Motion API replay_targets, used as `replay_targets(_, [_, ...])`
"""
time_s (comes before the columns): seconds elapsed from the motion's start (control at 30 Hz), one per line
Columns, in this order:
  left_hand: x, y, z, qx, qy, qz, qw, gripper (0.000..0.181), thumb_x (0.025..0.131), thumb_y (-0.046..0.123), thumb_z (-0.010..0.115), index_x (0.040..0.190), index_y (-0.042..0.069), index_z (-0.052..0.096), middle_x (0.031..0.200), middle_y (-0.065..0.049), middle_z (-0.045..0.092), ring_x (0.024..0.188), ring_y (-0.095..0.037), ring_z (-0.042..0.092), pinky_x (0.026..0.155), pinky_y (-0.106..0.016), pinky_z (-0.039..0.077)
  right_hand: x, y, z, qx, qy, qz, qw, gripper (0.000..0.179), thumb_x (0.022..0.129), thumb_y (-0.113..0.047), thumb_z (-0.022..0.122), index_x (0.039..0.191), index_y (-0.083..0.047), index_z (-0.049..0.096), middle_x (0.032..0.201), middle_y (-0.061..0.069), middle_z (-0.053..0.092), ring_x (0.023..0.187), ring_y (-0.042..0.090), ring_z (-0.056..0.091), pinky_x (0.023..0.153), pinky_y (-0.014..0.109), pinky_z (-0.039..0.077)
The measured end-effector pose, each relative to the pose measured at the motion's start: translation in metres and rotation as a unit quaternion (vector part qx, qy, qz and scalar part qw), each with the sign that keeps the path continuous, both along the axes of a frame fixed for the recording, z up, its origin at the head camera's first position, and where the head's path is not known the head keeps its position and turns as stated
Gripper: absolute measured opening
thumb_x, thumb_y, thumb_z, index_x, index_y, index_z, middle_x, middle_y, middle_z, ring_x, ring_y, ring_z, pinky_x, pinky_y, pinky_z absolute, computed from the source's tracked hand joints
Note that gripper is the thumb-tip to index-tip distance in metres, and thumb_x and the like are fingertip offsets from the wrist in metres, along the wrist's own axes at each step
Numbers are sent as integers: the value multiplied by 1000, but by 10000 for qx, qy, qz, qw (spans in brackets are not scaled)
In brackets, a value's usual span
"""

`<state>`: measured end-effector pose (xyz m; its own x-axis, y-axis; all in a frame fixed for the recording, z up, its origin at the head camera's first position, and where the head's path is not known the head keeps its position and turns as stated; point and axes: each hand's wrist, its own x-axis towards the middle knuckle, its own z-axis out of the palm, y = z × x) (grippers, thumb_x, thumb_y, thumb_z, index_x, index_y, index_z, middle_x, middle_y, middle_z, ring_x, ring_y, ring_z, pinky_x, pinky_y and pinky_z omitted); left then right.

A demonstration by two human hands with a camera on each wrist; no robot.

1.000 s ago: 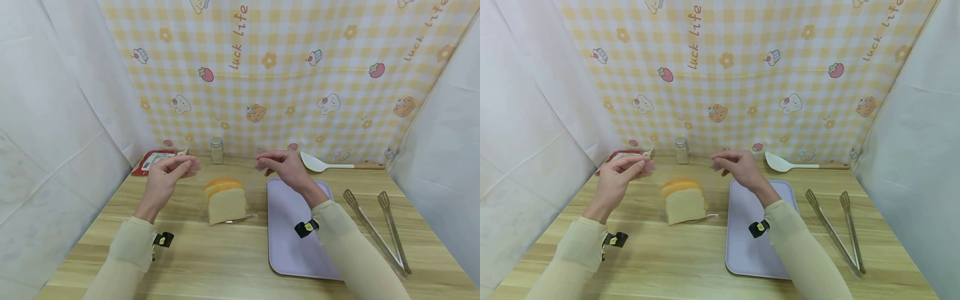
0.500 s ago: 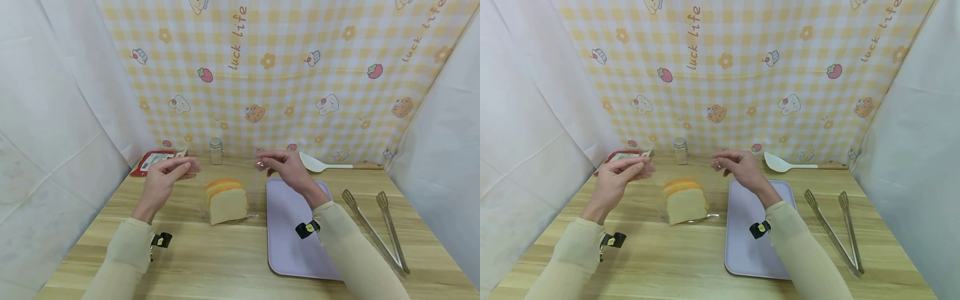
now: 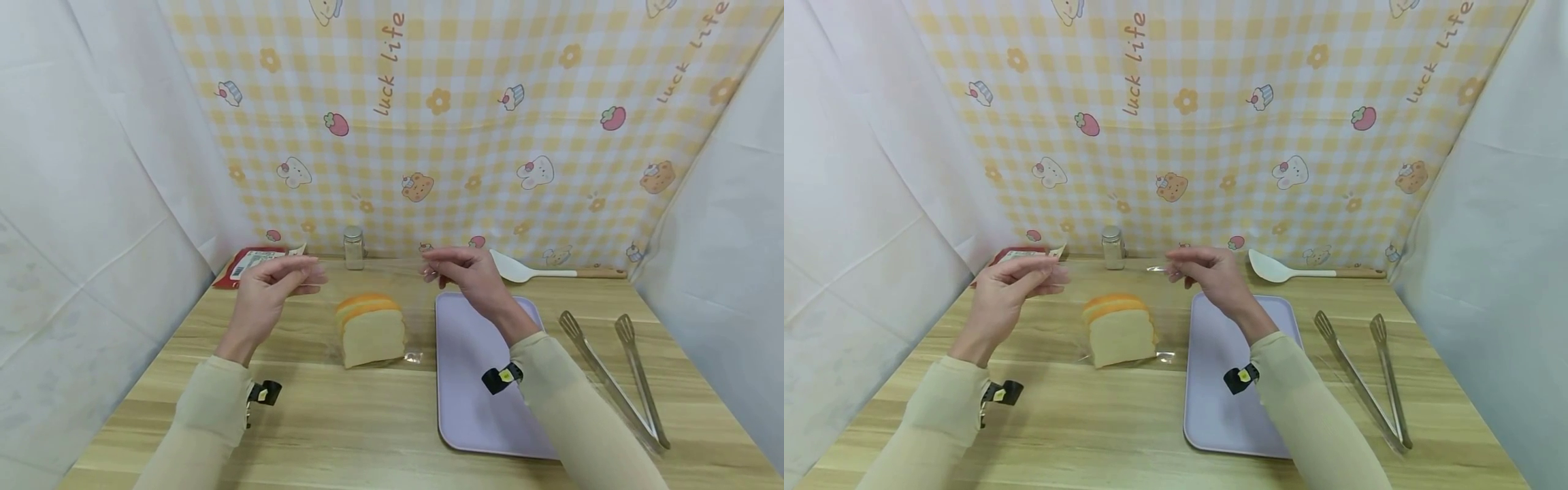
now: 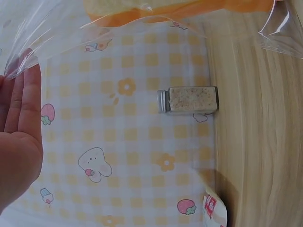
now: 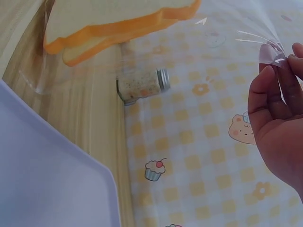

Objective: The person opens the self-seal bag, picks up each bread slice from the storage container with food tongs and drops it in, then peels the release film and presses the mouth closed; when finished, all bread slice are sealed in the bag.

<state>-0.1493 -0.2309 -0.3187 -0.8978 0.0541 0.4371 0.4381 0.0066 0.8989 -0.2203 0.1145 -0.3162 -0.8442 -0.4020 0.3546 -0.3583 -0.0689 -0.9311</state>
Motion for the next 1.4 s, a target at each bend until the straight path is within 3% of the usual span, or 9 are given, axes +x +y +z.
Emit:
replay_targets(0.17, [-1, 1, 0, 182, -81, 20, 9998, 19, 105, 2, 62, 115, -10, 72, 103, 2, 82, 92, -14, 81, 81, -33, 66, 1, 0, -1, -69, -19, -127, 9999, 45, 103, 8, 52, 94, -24, 83, 94, -6, 80, 81, 9, 73, 68, 25, 57])
replay_targets(0.37, [-3, 2, -2, 299, -138, 47, 9994, 16, 105, -3, 58, 107, -5, 73, 100, 1, 79, 91, -15, 79, 81, -34, 66, 0, 1, -1, 9, 194, -62, 9998, 46, 100, 11, 45, 90, -16, 81, 94, -1, 80, 84, 12, 72, 69, 28, 57])
replay_targets(0.57, [-6, 3, -4, 348, -82, 13, 9994, 20, 104, -8, 55, 105, -3, 74, 100, 0, 77, 91, -12, 77, 81, -34, 66, 0, 4, -1, 373, 416, 36, 9984, 27, 102, 10, 47, 98, 6, 73, 97, -5, 78, 93, 12, 71, 73, 29, 57])
replay_targets(0.67, [-6, 4, -4, 307, -107, 50, 9995, 17, 104, -7, 55, 107, -6, 72, 100, -1, 78, 89, -12, 78, 80, -33, 66, 0, 7, -1, 576, 484, 125, 9971, 21, 104, 7, 49, 103, 13, 69, 98, -9, 77, 96, 11, 70, 74, 28, 57])
replay_targets(0.83, [-3, 3, -2, 224, -212, 185, 9994, 17, 105, -3, 57, 111, -14, 69, 101, -3, 79, 90, -13, 79, 80, -32, 65, 0, 7, 1, 706, 407, 179, 9965, 24, 106, -1, 52, 108, 12, 72, 102, -7, 78, 99, 13, 71, 78, 29, 59])
replay_targets(1.0, [-3, 1, -4, 316, -127, 75, 9994, 16, 104, -5, 57, 109, -9, 72, 103, -3, 79, 91, -13, 78, 81, -33, 65, 0, 3, 2, 845, 58, -283, 9960, 19, 100, -10, 71, 110, 6, 76, 97, -4, 79, 89, 11, 71, 79, 25, 59])
replay_targets(1.1, [-4, -1, -5, 254, -11, -31, 9997, 16, 104, -6, 57, 107, -6, 73, 103, 0, 79, 92, -12, 78, 82, -33, 65, 0, 1, 2, 892, 67, -570, 9944, 18, 95, -9, 78, 109, 3, 76, 93, -2, 78, 82, 10, 71, 76, 24, 59])
replay_targets(1.23, [-3, -3, -5, -40, 83, -31, 10000, 14, 105, -4, 59, 107, -6, 72, 106, 4, 80, 94, -9, 78, 81, -31, 65, 1, 0, 4, 824, 312, -731, 9934, 22, 95, -2, 77, 116, 3, 73, 89, -8, 77, 77, 10, 70, 71, 22, 58])
replay_targets(1.4, [-2, -3, -5, -283, 53, 19, 9996, 16, 106, 0, 60, 111, -11, 69, 109, 5, 80, 97, -8, 78, 82, -30, 65, 3, 0, 6, 812, 388, -660, 9938, 33, 96, 2, 74, 128, 4, 67, 88, -15, 77, 77, 10, 71, 71, 23, 58])
